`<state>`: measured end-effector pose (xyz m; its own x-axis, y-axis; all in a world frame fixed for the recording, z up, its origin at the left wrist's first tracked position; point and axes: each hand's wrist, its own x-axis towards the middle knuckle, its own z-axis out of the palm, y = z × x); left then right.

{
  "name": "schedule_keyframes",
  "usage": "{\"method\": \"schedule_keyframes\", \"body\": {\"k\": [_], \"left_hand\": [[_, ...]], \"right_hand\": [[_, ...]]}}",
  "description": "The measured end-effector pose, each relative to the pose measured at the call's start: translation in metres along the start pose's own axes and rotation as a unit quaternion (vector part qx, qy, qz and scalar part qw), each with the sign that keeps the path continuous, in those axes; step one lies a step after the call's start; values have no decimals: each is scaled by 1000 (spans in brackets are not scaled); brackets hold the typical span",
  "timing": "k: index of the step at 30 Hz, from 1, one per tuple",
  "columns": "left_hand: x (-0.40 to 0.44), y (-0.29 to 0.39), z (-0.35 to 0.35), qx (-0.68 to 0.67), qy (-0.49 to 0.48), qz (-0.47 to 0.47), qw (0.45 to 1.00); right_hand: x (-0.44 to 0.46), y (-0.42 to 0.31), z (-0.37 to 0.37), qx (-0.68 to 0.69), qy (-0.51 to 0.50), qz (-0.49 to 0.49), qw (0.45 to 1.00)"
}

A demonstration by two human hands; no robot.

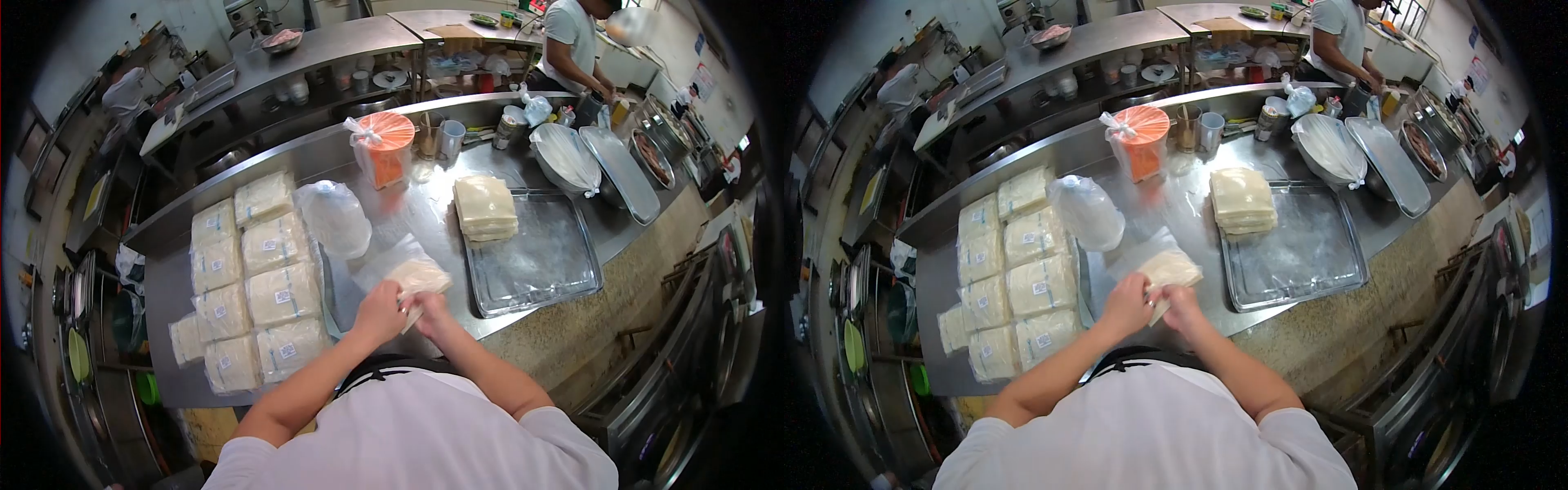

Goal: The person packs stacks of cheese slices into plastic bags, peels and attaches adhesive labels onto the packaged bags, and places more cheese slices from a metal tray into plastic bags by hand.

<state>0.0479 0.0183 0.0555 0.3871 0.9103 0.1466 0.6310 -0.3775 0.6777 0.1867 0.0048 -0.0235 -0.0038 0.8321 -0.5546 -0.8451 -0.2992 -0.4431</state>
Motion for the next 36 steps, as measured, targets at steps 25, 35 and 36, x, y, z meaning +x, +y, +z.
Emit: {"method": "schedule_keyframes", "body": {"k": [25,35,36], "left_hand": [[-22,5,19,-72,-164,46,983],[56,6,38,101,-185,8,977],[56,9,41,96,-177,24,979]], "right_hand": [[131,37,-104,-114,3,-9,993],[43,49,-65,-32,-70,32,996],[42,49,-65,-35,-72,30,996]]}}
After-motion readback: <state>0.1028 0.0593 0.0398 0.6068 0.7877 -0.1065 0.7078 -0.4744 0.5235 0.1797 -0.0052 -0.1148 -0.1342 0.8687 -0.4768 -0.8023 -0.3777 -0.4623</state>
